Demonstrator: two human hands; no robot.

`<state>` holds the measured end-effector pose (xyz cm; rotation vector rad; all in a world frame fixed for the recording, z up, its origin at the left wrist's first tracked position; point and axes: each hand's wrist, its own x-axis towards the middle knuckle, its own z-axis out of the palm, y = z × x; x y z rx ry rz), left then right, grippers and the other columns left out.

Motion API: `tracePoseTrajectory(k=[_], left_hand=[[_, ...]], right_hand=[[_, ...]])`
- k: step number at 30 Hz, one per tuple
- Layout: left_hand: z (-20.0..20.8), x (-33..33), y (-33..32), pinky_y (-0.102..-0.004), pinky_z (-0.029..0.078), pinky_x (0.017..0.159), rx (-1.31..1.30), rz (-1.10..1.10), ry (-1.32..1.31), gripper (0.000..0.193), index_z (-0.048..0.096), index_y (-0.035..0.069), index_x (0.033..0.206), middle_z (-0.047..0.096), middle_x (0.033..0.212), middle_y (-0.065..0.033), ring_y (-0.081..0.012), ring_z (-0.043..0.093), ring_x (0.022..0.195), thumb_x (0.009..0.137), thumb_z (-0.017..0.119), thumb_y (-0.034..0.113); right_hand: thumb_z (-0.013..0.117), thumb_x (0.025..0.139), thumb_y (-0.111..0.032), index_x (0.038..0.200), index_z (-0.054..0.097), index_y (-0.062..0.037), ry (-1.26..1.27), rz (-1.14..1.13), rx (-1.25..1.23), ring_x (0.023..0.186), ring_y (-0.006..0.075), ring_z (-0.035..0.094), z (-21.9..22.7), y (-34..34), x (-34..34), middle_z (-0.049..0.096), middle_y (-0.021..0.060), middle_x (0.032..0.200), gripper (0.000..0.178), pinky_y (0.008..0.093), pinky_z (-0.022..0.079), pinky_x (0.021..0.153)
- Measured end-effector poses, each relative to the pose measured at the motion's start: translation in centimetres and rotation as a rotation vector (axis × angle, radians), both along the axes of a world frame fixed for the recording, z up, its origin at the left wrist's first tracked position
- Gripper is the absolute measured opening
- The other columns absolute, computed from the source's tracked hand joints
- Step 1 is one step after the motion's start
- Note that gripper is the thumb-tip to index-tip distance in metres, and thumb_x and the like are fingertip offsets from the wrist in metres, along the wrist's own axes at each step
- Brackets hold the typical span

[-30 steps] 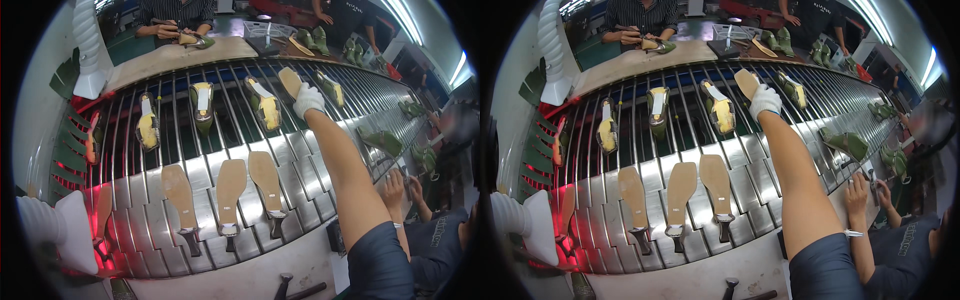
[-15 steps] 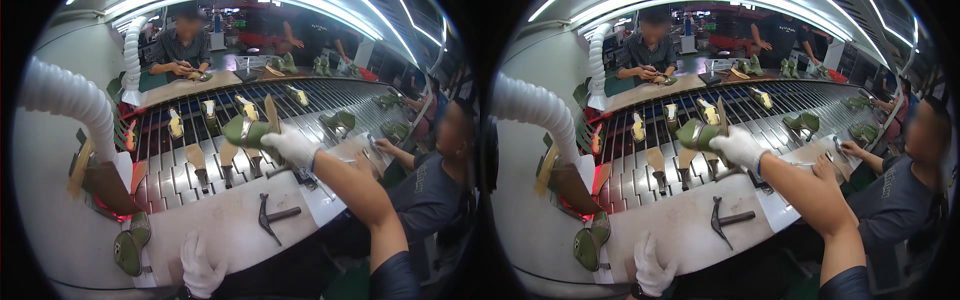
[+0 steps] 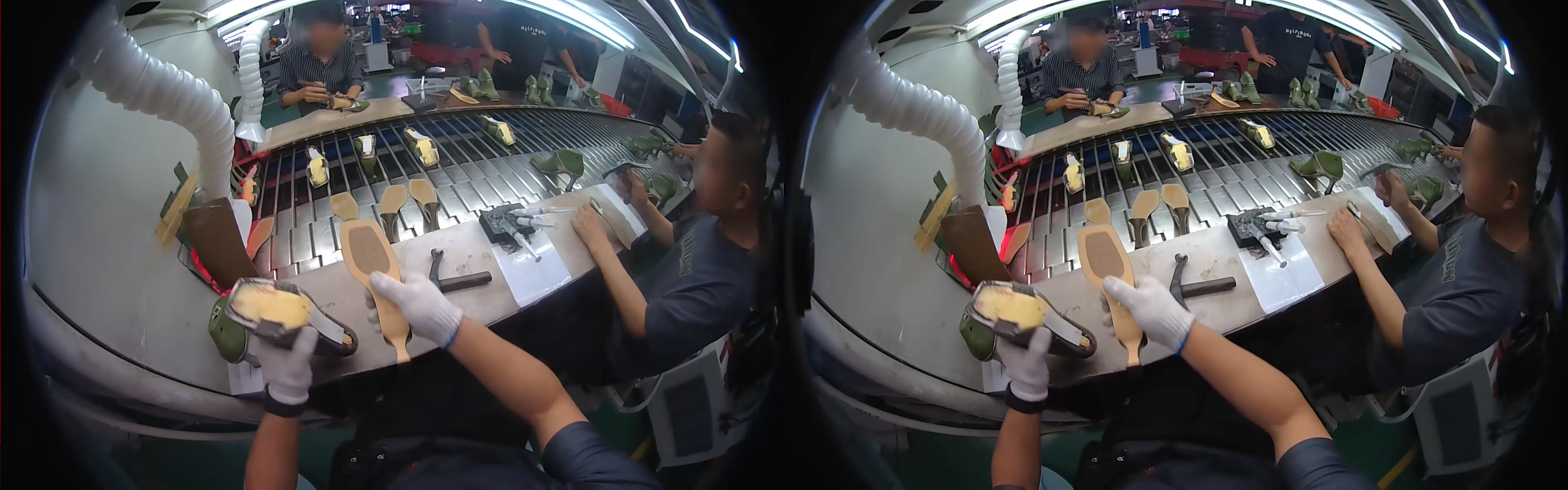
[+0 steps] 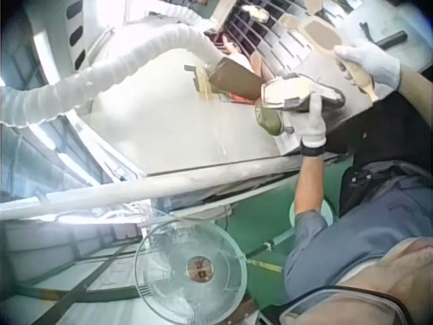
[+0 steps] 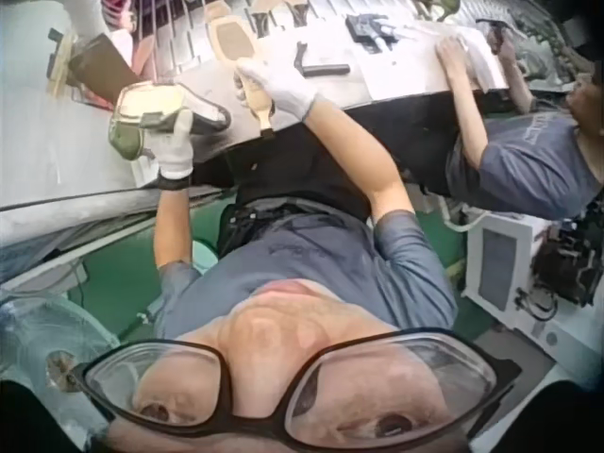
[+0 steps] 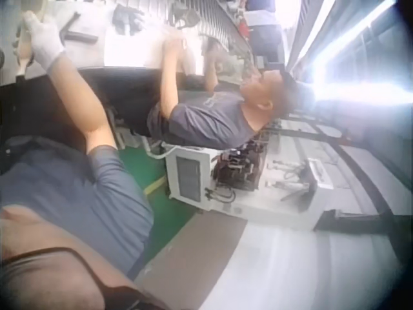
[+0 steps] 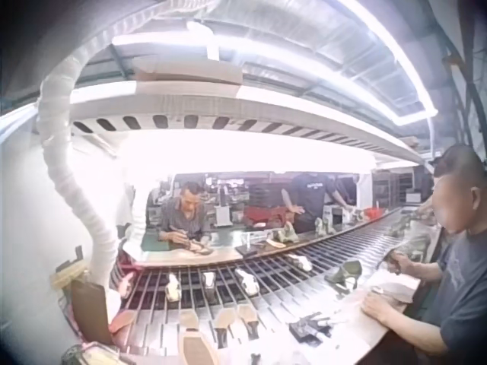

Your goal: The person assembles high-heeled shoes by applying adhesive with a syringe, taking shoe uppers on lasts and outsoles from a conveyor, pressing each outsole onto an upper by hand, and hammering the edges with a hammer.

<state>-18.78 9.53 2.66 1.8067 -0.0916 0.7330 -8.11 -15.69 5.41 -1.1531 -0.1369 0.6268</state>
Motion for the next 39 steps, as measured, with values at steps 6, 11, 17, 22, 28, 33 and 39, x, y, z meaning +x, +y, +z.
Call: tracePoseTrajectory(k=[6,11,17,22,28,33,39], left_hand=[[-5.3,3.9,2.4,-0.0395,0.056,0.103,-0.581,-0.103,0.047,0.060,0.057,0.000,0.146,0.069,0.133,-0.0089,-0.0211,0.069,0.118,0.112,0.064,0.048],[-4.8,2.6,1.8,-0.0409,0.060,0.096,-0.788,-0.257,0.164,0.060,0.056,0.002,0.146,0.069,0.125,-0.0100,-0.0218,0.071,0.110,0.110,0.066,0.049],[-4.9,2.1,1.5,-0.0404,0.062,0.090,-0.830,-0.233,0.219,0.067,0.059,0.004,0.144,0.072,0.118,-0.0094,-0.0228,0.074,0.101,0.108,0.063,0.061],[-5.3,1.8,1.7,-0.0419,0.061,0.095,-0.829,-0.211,0.222,0.076,0.055,0.004,0.149,0.071,0.125,-0.0106,-0.0246,0.073,0.108,0.105,0.064,0.065],[-4.9,1.8,1.6,-0.0443,0.060,0.098,-0.889,-0.224,0.177,0.079,0.054,0.005,0.151,0.070,0.127,-0.0102,-0.0258,0.072,0.110,0.105,0.060,0.069],[-3.7,2.6,2.3,-0.0439,0.062,0.095,-0.867,-0.170,0.214,0.065,0.060,0.007,0.144,0.072,0.123,-0.0105,-0.0250,0.072,0.108,0.108,0.060,0.062],[-1.2,2.7,0.8,-0.0455,0.062,0.094,-0.891,-0.288,0.166,0.059,0.058,0.004,0.146,0.071,0.124,-0.0126,-0.0263,0.072,0.108,0.107,0.062,0.049]], right_hand=[[0.080,0.095,-0.035,0.147,0.052,-0.0003,-0.944,-0.273,-1.094,0.129,0.0449,0.062,-2.7,1.5,4.3,0.064,0.0294,0.133,0.069,0.0522,0.053,0.105],[0.069,0.107,-0.035,0.119,0.073,0.0047,-0.394,-0.340,-0.214,0.108,0.0236,0.076,-2.6,0.3,3.6,0.076,0.0182,0.119,0.041,0.0387,0.061,0.096],[0.061,0.114,-0.039,0.102,0.076,0.0028,-0.193,-0.127,-0.365,0.066,0.0089,0.062,-3.3,3.8,-0.3,0.067,0.0038,0.075,0.045,0.0269,0.051,0.062],[0.064,0.112,-0.039,0.088,0.074,-0.0003,-0.208,-0.149,-0.300,0.057,0.0061,0.051,-3.7,4.1,0.4,0.060,-0.0001,0.066,0.046,0.0259,0.041,0.055],[0.078,0.099,-0.026,0.101,0.076,0.0008,-0.983,-0.376,-0.702,0.097,0.0254,0.073,-4.3,3.6,-0.4,0.075,0.0217,0.117,0.027,0.0413,0.059,0.092],[0.078,0.094,-0.004,0.109,0.075,-0.0006,-0.855,-0.248,-0.693,0.141,0.0470,0.062,-4.9,-2.3,-2.3,0.056,0.0395,0.154,0.015,0.0462,0.048,0.118],[0.072,0.105,-0.019,0.156,0.046,0.0021,-0.536,-0.237,-0.224,0.145,0.0343,0.058,-6.4,-12.5,-14.2,0.040,0.0294,0.170,0.062,0.0477,0.052,0.115]])
